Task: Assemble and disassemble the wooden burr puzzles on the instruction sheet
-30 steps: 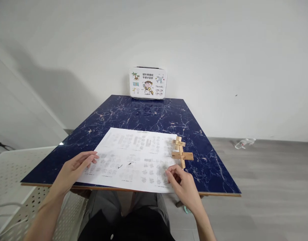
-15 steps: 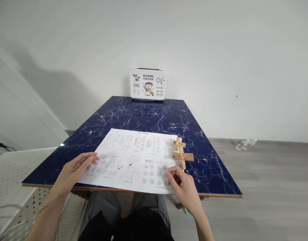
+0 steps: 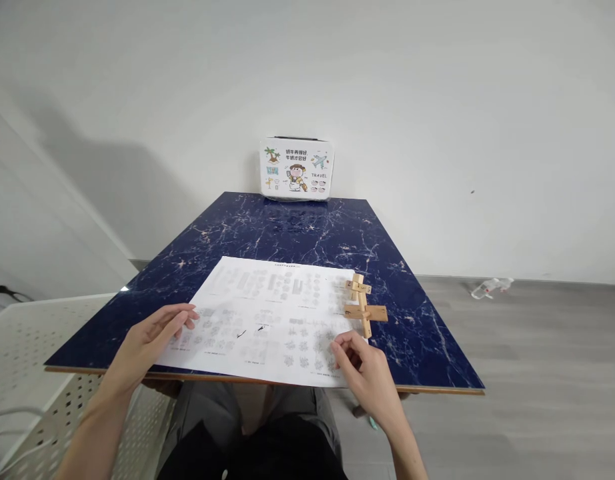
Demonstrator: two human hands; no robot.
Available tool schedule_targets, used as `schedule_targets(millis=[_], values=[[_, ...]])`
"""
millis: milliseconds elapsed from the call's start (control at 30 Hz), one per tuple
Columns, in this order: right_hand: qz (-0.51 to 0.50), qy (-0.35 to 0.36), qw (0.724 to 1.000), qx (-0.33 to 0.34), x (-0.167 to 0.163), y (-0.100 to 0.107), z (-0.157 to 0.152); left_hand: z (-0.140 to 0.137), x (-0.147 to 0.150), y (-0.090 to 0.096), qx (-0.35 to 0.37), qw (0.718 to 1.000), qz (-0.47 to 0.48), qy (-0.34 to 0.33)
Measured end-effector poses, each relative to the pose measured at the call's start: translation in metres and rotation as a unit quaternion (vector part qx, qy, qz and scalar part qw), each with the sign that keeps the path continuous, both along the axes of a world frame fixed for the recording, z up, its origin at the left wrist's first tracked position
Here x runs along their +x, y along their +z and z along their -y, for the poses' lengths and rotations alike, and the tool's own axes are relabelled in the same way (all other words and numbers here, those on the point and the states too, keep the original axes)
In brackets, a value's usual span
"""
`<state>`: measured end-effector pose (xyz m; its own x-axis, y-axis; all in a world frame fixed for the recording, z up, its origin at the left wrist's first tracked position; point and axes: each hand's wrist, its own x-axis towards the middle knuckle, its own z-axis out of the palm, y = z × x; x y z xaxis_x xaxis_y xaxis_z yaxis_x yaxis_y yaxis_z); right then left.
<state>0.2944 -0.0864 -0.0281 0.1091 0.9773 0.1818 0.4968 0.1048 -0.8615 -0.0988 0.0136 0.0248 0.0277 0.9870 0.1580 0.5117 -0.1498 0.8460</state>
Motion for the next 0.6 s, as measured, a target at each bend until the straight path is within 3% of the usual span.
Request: schedule_targets(millis=[600], values=[[0.006, -0.009, 1.000, 0.004, -0.0021, 0.0010, 0.0009, 0.0006, -0.0005, -0.0019, 0.002, 1.000, -0.011, -0.002]])
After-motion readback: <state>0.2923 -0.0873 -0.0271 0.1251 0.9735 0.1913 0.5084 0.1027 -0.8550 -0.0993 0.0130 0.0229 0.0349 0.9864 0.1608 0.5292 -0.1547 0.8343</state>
